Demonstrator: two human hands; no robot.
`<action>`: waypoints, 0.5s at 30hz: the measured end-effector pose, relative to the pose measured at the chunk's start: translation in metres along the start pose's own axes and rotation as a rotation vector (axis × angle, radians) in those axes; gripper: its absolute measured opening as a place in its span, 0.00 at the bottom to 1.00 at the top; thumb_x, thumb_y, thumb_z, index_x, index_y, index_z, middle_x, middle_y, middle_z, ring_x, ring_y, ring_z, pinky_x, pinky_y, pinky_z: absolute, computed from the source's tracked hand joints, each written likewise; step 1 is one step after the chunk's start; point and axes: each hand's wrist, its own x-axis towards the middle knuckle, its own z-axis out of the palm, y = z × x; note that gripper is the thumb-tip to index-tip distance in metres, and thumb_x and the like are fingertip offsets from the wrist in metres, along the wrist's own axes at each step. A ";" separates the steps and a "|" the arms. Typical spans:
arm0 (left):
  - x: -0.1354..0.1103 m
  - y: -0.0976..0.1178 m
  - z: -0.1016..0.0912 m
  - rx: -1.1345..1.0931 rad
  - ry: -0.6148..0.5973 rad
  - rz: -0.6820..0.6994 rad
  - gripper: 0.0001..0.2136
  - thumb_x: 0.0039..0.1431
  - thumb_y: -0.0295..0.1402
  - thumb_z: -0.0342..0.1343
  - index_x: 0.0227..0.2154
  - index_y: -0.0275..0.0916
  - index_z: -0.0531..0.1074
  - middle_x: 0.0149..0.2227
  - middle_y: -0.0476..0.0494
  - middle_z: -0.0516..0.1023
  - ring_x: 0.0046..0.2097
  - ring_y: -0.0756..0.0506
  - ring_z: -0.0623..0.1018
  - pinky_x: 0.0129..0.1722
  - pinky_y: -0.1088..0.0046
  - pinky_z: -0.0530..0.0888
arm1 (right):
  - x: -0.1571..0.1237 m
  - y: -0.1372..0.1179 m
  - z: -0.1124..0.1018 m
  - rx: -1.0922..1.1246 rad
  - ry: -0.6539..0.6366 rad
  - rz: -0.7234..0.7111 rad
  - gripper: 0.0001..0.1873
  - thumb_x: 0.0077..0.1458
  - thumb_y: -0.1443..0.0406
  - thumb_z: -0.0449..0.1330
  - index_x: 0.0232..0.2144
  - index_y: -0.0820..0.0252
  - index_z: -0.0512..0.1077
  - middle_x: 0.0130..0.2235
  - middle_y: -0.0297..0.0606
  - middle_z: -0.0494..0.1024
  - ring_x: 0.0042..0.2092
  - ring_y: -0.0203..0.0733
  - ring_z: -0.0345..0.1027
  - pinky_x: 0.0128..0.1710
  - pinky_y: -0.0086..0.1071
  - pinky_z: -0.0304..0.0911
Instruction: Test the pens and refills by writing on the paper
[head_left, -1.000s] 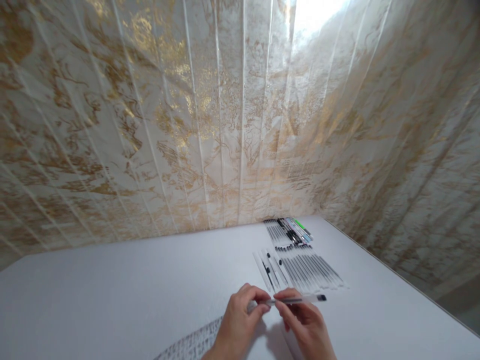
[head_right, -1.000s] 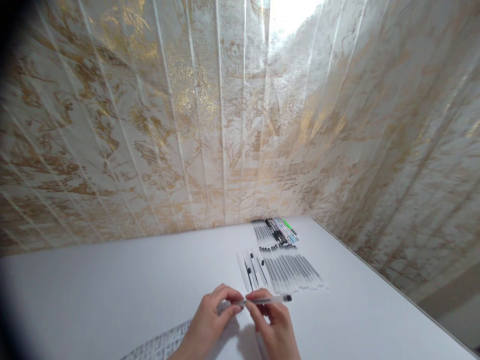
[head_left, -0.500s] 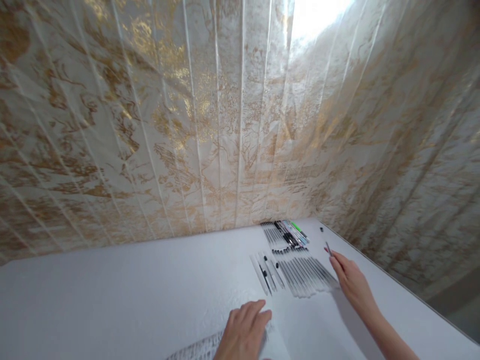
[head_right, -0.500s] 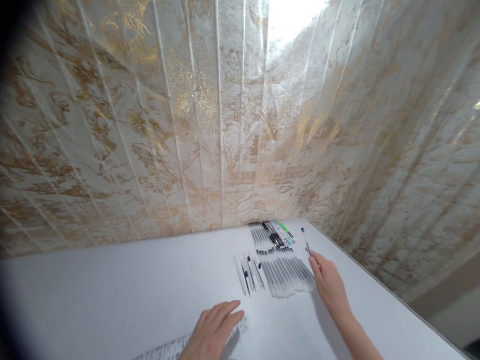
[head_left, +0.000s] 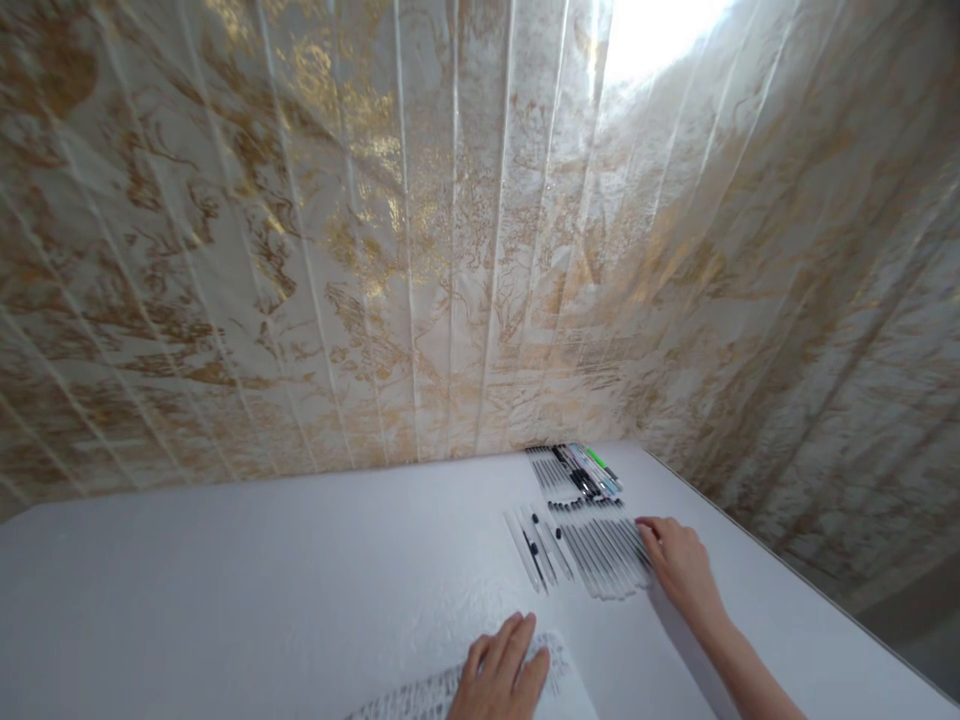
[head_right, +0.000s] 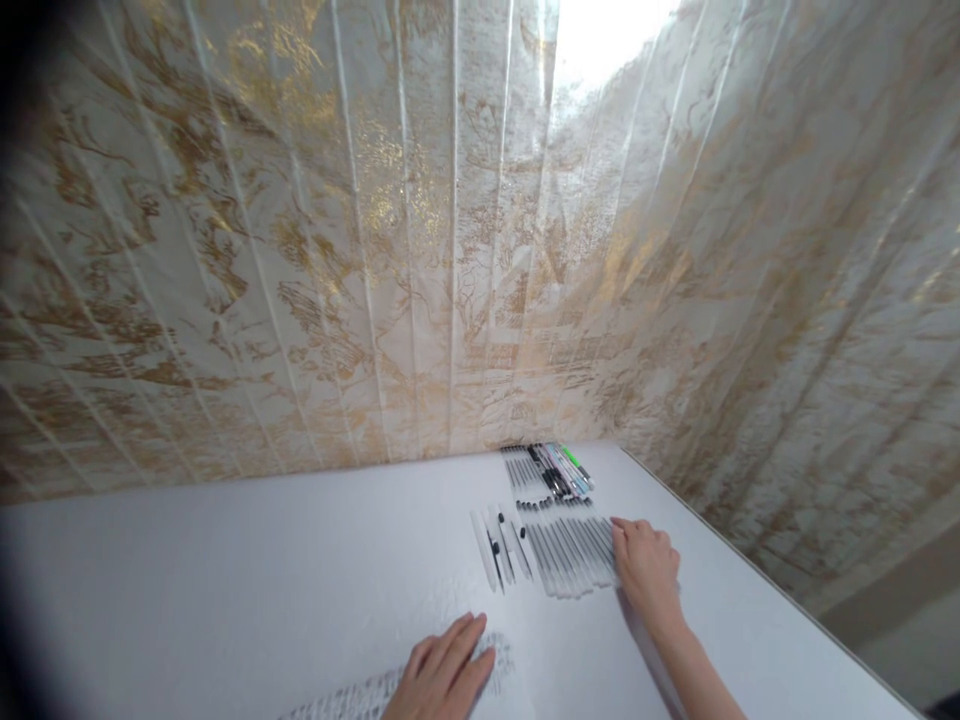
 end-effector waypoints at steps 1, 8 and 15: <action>0.002 0.001 -0.002 -0.031 -0.002 -0.006 0.12 0.67 0.30 0.45 0.46 0.46 0.70 0.57 0.45 0.73 0.58 0.43 0.71 0.51 0.65 0.69 | -0.004 -0.014 -0.006 0.015 -0.022 -0.051 0.19 0.62 0.64 0.45 0.43 0.62 0.75 0.43 0.48 0.78 0.44 0.51 0.70 0.41 0.37 0.61; 0.023 -0.006 -0.030 -0.552 0.123 -0.166 0.11 0.61 0.39 0.48 0.41 0.40 0.70 0.43 0.39 0.77 0.46 0.40 0.75 0.44 0.63 0.71 | -0.048 -0.133 -0.025 0.037 -0.186 -0.323 0.10 0.58 0.63 0.54 0.33 0.58 0.75 0.32 0.42 0.82 0.36 0.48 0.76 0.31 0.31 0.58; 0.030 -0.023 -0.039 -1.047 0.372 -0.733 0.18 0.59 0.47 0.48 0.45 0.41 0.63 0.41 0.41 0.74 0.30 0.48 0.75 0.27 0.72 0.70 | -0.067 -0.185 -0.032 0.040 -0.284 -0.381 0.11 0.52 0.69 0.56 0.33 0.66 0.79 0.36 0.55 0.82 0.38 0.53 0.77 0.33 0.33 0.62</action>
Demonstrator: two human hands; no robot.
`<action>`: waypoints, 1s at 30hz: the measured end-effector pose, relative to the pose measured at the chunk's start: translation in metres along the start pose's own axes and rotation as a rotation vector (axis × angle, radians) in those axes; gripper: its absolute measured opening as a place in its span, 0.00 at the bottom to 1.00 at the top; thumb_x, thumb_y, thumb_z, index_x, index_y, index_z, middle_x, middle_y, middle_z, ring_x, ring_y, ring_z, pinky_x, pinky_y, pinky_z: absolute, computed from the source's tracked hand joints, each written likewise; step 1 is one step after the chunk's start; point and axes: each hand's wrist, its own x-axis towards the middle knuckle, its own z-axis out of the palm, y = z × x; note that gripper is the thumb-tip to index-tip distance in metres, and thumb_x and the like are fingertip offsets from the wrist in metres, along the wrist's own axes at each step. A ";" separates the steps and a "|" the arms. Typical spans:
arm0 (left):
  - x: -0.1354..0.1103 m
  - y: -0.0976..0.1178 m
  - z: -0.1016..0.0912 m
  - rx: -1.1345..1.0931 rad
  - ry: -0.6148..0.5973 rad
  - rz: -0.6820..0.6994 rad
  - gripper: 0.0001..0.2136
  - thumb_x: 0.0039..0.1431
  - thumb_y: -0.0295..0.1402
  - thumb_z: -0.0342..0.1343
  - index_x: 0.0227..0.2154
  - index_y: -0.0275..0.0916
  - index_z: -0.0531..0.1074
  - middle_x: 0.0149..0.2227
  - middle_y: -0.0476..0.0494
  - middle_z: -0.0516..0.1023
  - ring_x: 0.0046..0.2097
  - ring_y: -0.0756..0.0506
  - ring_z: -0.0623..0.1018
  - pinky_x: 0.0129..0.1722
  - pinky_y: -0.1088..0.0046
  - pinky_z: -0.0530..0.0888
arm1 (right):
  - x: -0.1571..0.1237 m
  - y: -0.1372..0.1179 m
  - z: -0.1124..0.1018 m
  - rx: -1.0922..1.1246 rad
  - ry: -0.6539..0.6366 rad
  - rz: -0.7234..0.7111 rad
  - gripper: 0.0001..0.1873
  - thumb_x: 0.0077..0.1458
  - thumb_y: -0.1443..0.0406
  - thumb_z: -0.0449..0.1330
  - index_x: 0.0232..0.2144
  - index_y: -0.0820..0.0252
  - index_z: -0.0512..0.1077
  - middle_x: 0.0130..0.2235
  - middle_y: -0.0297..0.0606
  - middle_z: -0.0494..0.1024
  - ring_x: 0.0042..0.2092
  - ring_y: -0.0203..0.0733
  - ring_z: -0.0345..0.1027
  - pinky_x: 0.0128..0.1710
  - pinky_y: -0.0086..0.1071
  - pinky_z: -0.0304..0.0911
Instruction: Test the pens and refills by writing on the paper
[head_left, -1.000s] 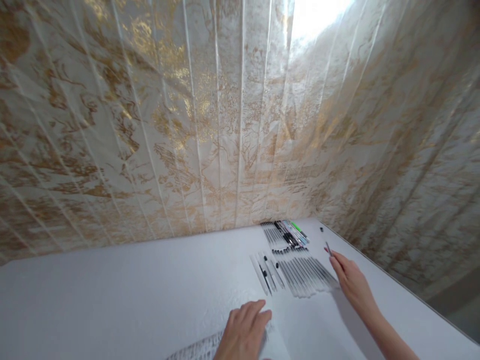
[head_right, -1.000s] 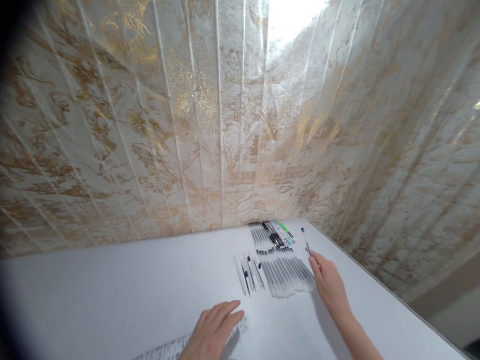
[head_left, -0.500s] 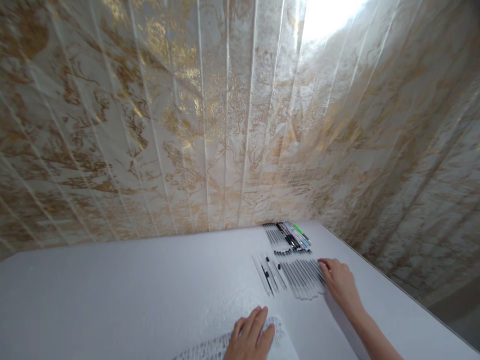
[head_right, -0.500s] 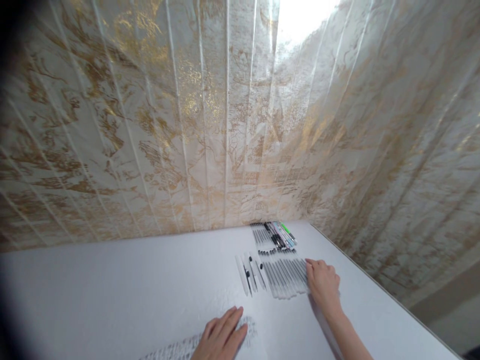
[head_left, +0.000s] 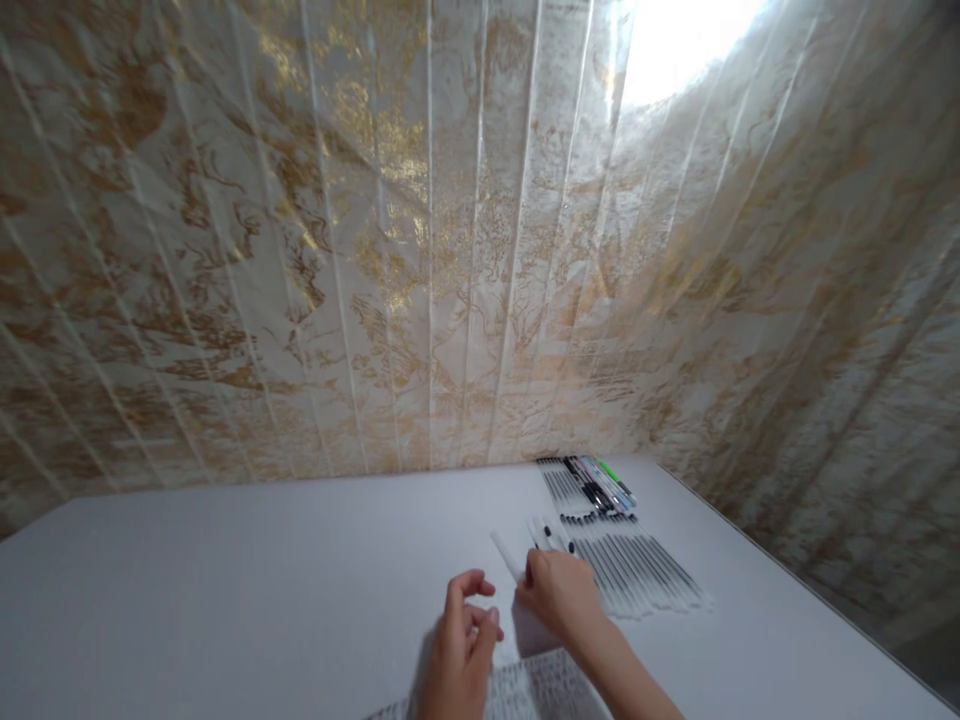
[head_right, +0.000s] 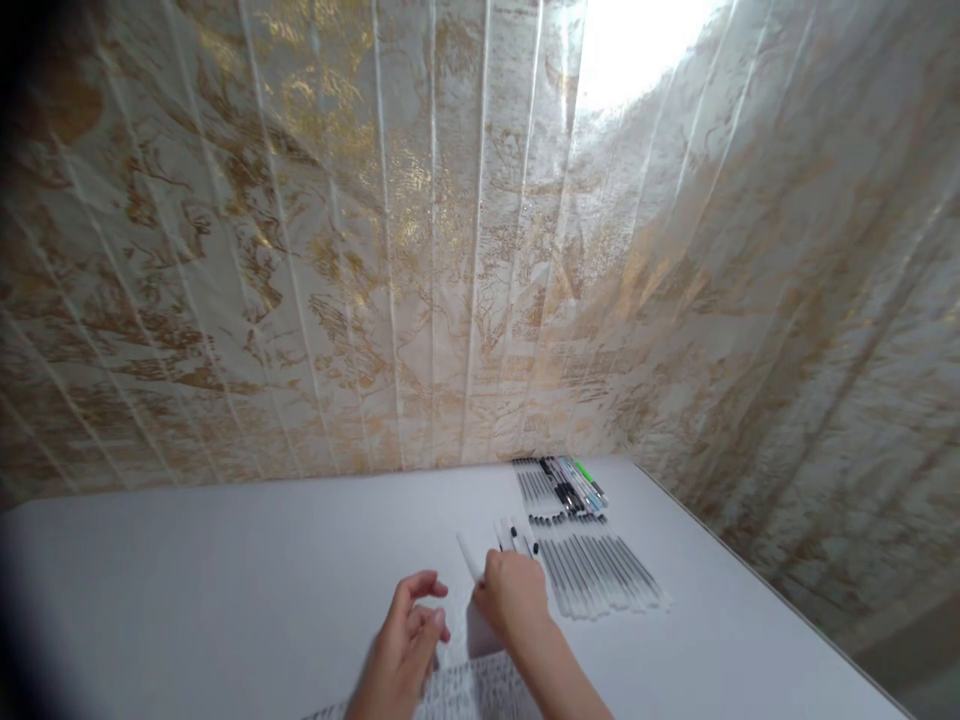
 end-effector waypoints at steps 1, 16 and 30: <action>0.003 0.000 -0.002 -0.063 0.052 -0.058 0.21 0.56 0.49 0.51 0.46 0.40 0.62 0.43 0.40 0.74 0.30 0.48 0.76 0.26 0.72 0.71 | -0.003 -0.006 -0.004 0.029 -0.024 -0.042 0.11 0.53 0.67 0.57 0.32 0.63 0.79 0.34 0.51 0.83 0.38 0.50 0.77 0.33 0.31 0.62; 0.018 0.035 -0.024 -0.313 0.184 -0.047 0.21 0.57 0.53 0.52 0.41 0.39 0.69 0.25 0.55 0.66 0.22 0.54 0.62 0.21 0.80 0.63 | 0.007 0.022 -0.008 -0.130 -0.081 0.098 0.12 0.53 0.72 0.57 0.38 0.68 0.78 0.40 0.57 0.81 0.43 0.56 0.76 0.37 0.35 0.66; 0.007 0.028 -0.032 0.472 -0.061 0.439 0.14 0.67 0.31 0.43 0.51 0.44 0.68 0.45 0.44 0.74 0.49 0.45 0.72 0.50 0.64 0.69 | 0.010 0.025 0.000 0.010 -0.070 0.085 0.11 0.49 0.77 0.55 0.31 0.69 0.77 0.39 0.62 0.80 0.43 0.60 0.75 0.39 0.41 0.64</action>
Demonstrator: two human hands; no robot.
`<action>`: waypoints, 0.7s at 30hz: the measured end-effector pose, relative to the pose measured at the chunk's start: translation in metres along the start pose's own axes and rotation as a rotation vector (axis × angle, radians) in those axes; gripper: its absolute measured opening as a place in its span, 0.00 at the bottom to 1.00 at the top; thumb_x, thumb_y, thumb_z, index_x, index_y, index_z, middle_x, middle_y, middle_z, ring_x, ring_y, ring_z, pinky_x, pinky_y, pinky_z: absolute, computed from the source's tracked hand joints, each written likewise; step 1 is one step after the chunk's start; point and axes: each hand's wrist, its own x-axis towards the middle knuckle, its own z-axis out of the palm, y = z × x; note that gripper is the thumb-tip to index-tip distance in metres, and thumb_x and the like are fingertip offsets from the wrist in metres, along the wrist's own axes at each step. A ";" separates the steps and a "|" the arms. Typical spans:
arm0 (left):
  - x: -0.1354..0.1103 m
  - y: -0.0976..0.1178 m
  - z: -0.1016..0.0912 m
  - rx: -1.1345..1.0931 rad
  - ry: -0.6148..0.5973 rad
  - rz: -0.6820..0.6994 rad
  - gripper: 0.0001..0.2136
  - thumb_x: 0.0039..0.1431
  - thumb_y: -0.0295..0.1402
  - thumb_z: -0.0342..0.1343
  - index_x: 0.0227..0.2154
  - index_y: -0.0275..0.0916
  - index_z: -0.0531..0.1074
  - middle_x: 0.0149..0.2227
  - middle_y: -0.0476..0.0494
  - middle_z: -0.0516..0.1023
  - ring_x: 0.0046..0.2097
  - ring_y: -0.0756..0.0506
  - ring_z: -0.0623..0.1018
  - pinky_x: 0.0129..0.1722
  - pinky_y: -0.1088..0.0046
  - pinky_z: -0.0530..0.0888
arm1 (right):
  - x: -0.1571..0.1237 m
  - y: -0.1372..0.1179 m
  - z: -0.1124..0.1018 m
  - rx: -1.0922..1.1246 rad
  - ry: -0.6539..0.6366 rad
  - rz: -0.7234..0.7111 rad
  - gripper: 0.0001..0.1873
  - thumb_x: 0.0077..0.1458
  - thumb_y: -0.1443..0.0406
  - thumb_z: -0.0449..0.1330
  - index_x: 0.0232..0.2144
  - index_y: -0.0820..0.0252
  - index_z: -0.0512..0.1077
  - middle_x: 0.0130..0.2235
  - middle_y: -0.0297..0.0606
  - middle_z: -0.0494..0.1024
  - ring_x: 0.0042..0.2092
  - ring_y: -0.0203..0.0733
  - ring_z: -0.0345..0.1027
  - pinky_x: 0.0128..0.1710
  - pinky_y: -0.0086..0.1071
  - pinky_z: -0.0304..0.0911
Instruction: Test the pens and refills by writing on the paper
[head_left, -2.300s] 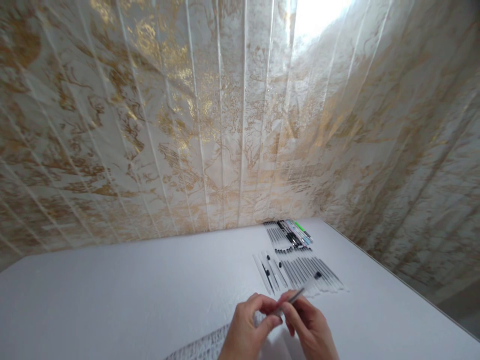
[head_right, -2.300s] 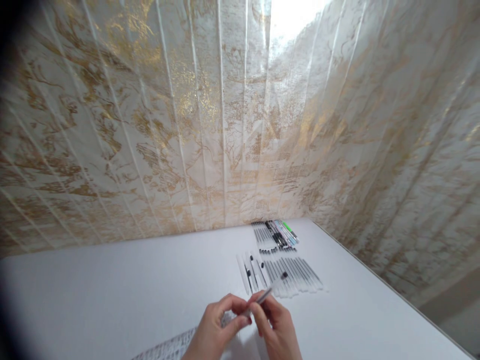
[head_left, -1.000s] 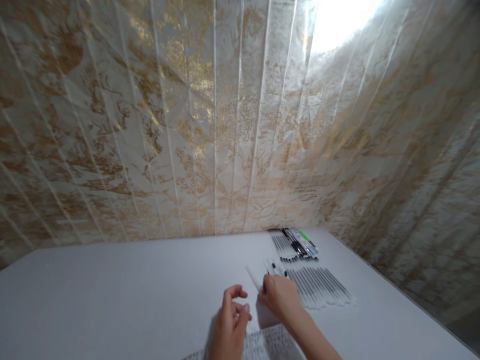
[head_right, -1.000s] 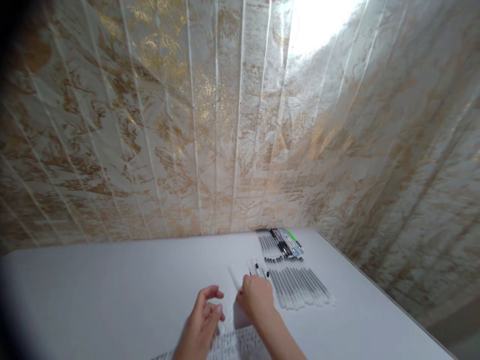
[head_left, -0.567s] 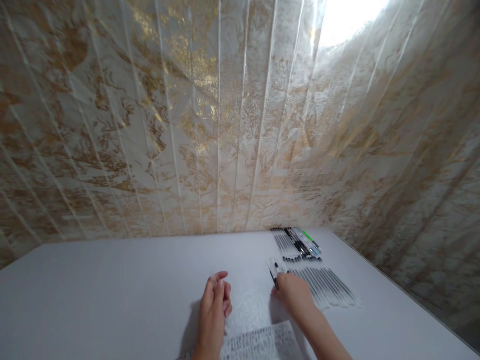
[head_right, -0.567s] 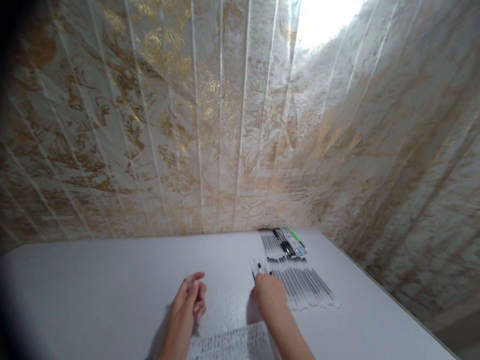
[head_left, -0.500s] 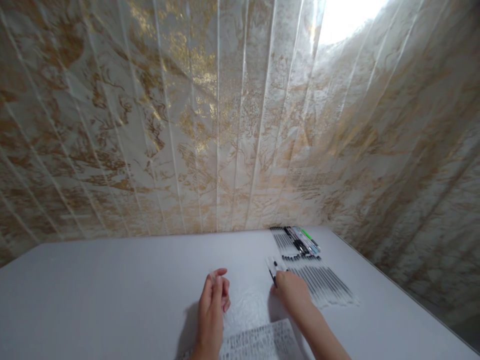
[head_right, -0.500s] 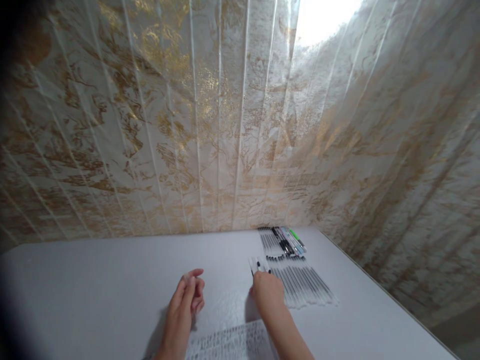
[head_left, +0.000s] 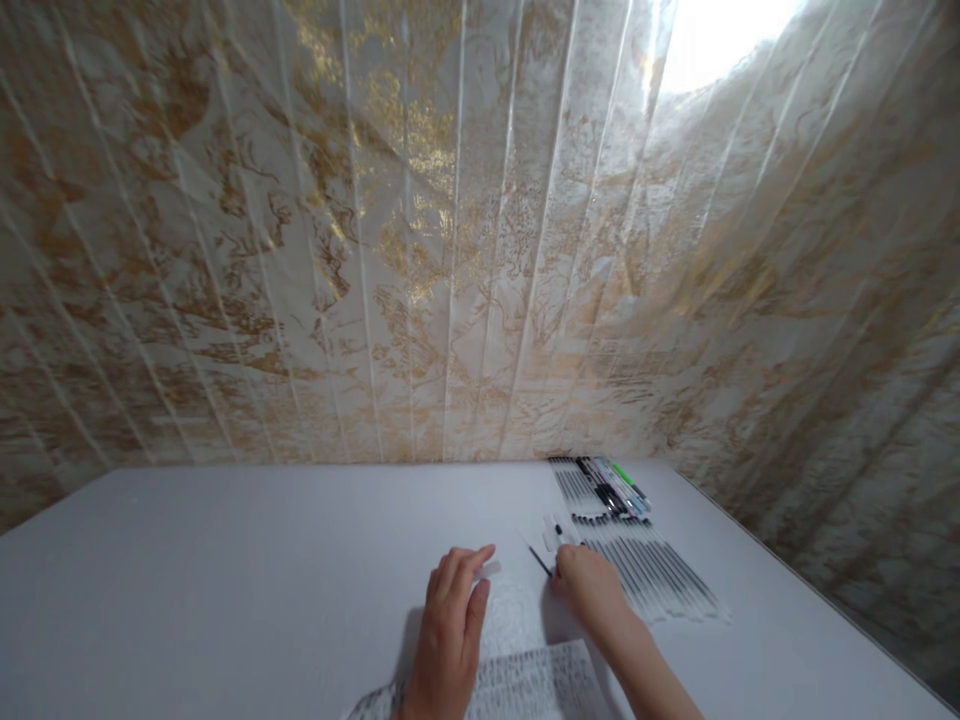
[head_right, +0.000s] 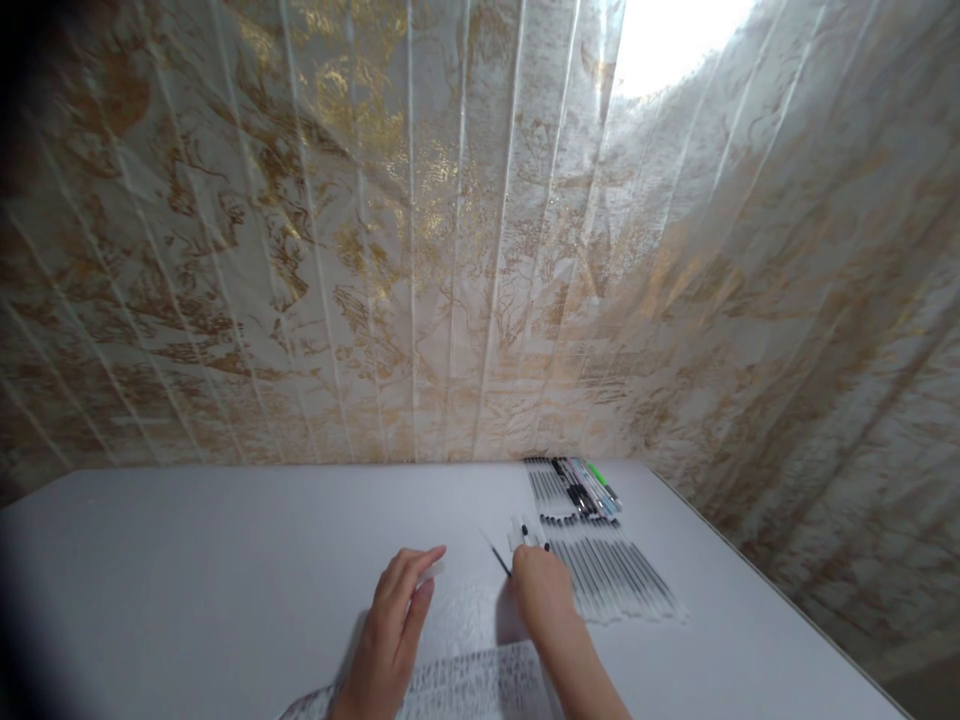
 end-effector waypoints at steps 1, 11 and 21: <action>0.001 0.000 0.000 0.008 -0.005 -0.005 0.14 0.67 0.31 0.43 0.51 0.43 0.68 0.45 0.44 0.74 0.49 0.45 0.72 0.50 0.64 0.69 | -0.001 -0.002 -0.002 0.045 0.005 -0.012 0.10 0.47 0.77 0.55 0.29 0.68 0.76 0.38 0.61 0.80 0.42 0.60 0.75 0.38 0.40 0.65; 0.003 -0.003 0.000 0.017 -0.005 -0.053 0.14 0.67 0.31 0.42 0.49 0.43 0.69 0.46 0.43 0.74 0.48 0.44 0.73 0.48 0.64 0.71 | -0.026 -0.032 -0.037 1.149 0.003 -0.368 0.06 0.55 0.61 0.54 0.30 0.57 0.62 0.24 0.33 0.77 0.22 0.33 0.67 0.18 0.23 0.61; 0.005 -0.002 0.001 -0.112 -0.017 -0.035 0.12 0.67 0.30 0.42 0.47 0.42 0.68 0.45 0.43 0.72 0.49 0.45 0.72 0.49 0.66 0.71 | -0.027 -0.028 -0.036 0.850 0.055 -0.509 0.07 0.54 0.66 0.59 0.38 0.57 0.71 0.31 0.30 0.73 0.28 0.34 0.63 0.28 0.25 0.61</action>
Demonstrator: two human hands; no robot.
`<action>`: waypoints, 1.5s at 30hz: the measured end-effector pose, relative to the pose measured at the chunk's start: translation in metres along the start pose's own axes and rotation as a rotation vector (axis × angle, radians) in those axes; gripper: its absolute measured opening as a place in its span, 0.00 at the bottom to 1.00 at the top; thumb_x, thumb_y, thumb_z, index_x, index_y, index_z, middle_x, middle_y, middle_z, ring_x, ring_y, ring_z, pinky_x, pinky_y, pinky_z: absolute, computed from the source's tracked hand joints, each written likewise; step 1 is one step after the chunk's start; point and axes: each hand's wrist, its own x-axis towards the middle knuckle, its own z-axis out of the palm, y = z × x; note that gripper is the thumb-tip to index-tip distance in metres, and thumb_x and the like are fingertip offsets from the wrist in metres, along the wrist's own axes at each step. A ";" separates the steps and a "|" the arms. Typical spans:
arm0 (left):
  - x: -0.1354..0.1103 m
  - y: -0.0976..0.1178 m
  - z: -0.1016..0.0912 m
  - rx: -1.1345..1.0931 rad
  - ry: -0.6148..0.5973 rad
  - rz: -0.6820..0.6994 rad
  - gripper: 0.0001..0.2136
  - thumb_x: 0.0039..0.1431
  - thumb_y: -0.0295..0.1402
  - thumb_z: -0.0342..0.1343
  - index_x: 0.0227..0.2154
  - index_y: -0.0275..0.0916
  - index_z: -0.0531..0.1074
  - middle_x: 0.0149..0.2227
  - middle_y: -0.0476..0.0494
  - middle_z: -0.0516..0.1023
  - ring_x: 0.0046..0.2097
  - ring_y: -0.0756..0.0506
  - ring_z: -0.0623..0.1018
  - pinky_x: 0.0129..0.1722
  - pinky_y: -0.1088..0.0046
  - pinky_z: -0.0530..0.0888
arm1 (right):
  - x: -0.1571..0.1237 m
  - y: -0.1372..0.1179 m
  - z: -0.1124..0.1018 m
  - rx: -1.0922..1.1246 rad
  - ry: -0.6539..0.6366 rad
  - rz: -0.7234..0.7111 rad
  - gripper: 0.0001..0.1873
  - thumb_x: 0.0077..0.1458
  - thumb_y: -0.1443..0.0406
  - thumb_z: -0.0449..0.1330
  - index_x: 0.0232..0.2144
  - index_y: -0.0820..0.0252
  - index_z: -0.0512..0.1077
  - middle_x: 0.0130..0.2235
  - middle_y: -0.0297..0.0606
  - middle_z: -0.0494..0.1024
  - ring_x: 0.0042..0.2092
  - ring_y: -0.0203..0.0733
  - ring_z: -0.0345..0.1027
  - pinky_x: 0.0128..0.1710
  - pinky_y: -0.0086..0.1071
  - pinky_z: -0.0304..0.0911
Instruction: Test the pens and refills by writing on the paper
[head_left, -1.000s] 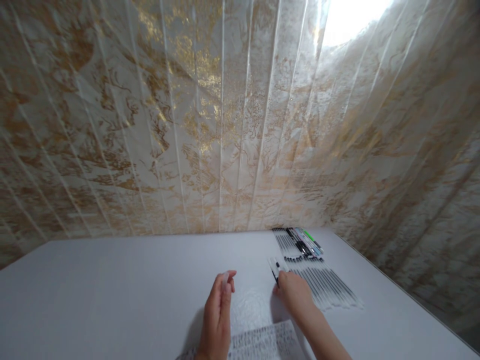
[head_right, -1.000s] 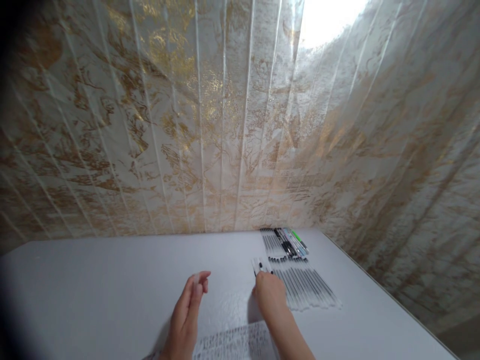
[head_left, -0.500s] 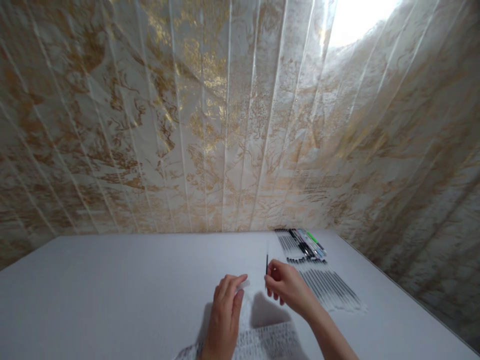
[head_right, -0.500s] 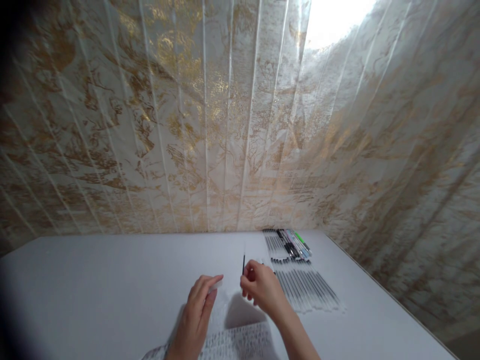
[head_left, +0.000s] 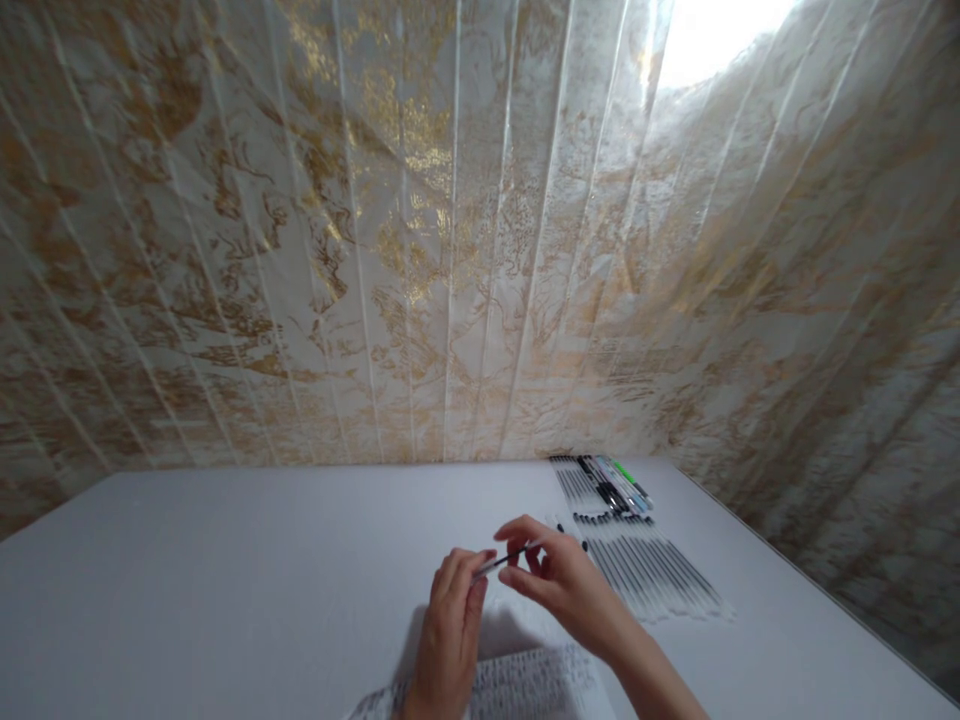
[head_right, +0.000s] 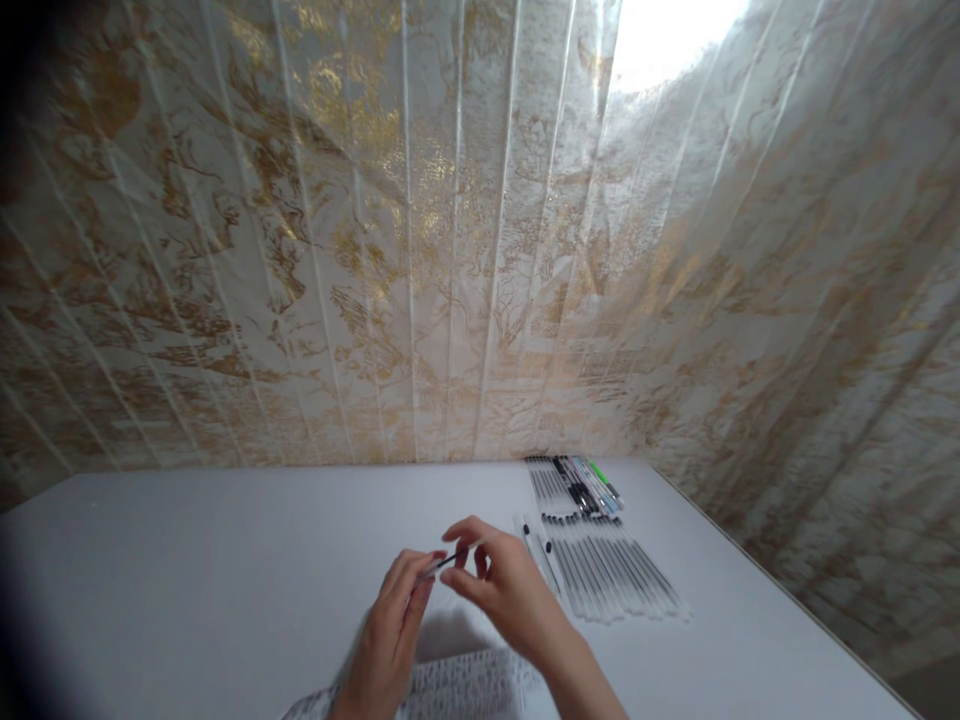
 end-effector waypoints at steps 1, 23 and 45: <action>0.000 0.000 0.000 -0.007 0.004 -0.004 0.12 0.67 0.30 0.42 0.47 0.42 0.68 0.45 0.43 0.72 0.49 0.46 0.72 0.49 0.67 0.70 | 0.000 0.003 -0.008 -0.112 0.011 0.001 0.11 0.54 0.67 0.58 0.41 0.57 0.70 0.34 0.32 0.74 0.30 0.34 0.64 0.31 0.27 0.61; -0.003 -0.003 0.002 0.086 0.005 0.120 0.10 0.66 0.28 0.45 0.44 0.46 0.68 0.39 0.49 0.73 0.43 0.47 0.73 0.44 0.71 0.70 | 0.008 0.085 -0.019 -0.856 -0.033 0.389 0.15 0.47 0.77 0.56 0.36 0.61 0.76 0.41 0.47 0.79 0.46 0.49 0.71 0.38 0.32 0.60; -0.002 -0.007 0.003 0.217 0.031 0.146 0.12 0.65 0.27 0.46 0.47 0.45 0.69 0.39 0.49 0.76 0.41 0.46 0.74 0.40 0.69 0.71 | -0.005 -0.009 -0.008 -0.132 -0.043 -0.067 0.11 0.52 0.75 0.57 0.34 0.59 0.77 0.31 0.35 0.79 0.32 0.36 0.71 0.33 0.27 0.64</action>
